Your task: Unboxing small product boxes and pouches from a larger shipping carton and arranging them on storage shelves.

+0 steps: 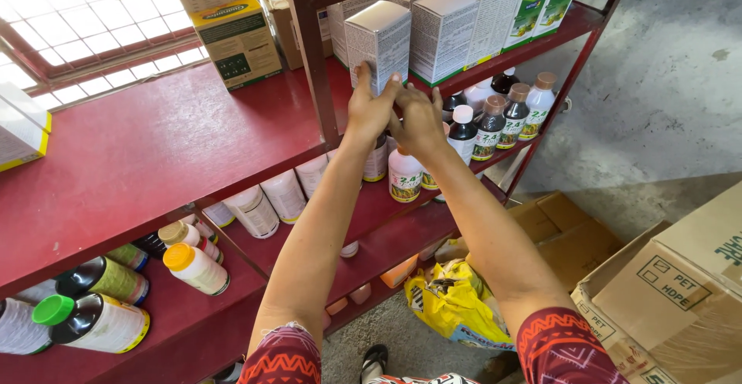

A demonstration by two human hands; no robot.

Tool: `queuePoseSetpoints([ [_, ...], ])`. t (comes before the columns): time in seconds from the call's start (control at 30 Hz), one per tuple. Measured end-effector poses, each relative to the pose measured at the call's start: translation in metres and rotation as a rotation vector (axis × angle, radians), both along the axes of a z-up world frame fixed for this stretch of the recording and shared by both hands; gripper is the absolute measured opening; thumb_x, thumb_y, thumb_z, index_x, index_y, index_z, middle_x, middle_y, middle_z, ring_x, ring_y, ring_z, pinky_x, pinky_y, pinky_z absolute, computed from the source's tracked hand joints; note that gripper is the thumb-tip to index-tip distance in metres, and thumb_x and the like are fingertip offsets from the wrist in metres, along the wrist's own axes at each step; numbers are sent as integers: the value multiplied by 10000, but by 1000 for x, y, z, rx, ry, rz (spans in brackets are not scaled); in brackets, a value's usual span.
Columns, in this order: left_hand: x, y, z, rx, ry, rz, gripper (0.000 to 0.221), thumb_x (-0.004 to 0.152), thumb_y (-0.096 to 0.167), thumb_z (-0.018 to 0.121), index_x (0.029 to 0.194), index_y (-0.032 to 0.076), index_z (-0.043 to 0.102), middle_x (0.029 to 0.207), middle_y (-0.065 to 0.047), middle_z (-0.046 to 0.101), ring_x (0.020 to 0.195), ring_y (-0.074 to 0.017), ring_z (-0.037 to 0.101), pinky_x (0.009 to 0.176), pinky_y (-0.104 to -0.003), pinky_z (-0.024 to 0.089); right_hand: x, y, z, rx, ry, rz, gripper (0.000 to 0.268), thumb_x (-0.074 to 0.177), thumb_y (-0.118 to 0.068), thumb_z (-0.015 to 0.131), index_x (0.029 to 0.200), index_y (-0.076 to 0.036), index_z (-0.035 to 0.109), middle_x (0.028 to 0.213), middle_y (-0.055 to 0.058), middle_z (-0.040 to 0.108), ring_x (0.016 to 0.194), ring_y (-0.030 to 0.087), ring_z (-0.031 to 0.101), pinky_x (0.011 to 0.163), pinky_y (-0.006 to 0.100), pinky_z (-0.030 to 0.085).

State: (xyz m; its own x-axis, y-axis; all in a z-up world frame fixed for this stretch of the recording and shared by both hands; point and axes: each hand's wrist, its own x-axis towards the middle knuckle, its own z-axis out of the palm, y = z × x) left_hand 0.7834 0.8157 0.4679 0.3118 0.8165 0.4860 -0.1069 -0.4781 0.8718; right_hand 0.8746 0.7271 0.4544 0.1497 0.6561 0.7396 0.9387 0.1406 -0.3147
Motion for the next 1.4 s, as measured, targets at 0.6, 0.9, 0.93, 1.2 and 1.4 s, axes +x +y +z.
queuePoseSetpoints([
  [0.6,9,22,13,-46,24,27,951,926,321,719,1570,-110,168,1644,-293,278,1512,-304,361,1206,-315,302,-3,32,18,-248,-64,-129,321,919,-249,614,1139,-27,686,1136,148,714,1125,384,594,1023,722,314],
  [0.9,19,28,10,-16,-24,21,972,931,303,731,1576,-124,140,1677,-314,151,1579,-343,187,1257,-343,206,-22,34,31,-412,-97,-224,484,822,-339,724,1277,-186,662,1305,59,653,1248,379,477,1036,753,244],
  [0.93,22,31,8,-18,-26,23,972,931,303,731,1576,-124,140,1677,-314,151,1579,-343,187,1257,-343,206,-21,35,30,-414,-99,-223,484,822,-339,724,1277,-186,662,1305,59,653,1248,379,477,1036,753,244],
  [1.2,20,21,-2,114,87,158,956,930,331,761,1570,-115,207,1643,-357,188,1592,-396,103,1284,-400,166,-20,33,18,-351,-121,-245,550,924,-349,649,1430,-157,549,1413,88,590,1287,383,495,1082,738,254],
  [1.4,-74,-121,14,401,-20,-5,844,1027,225,695,1628,-93,195,1728,-335,155,1644,-424,136,1338,-440,205,-56,-42,-23,22,-26,46,615,1045,-370,526,1594,-119,409,1640,144,431,1517,324,402,1196,662,207],
])
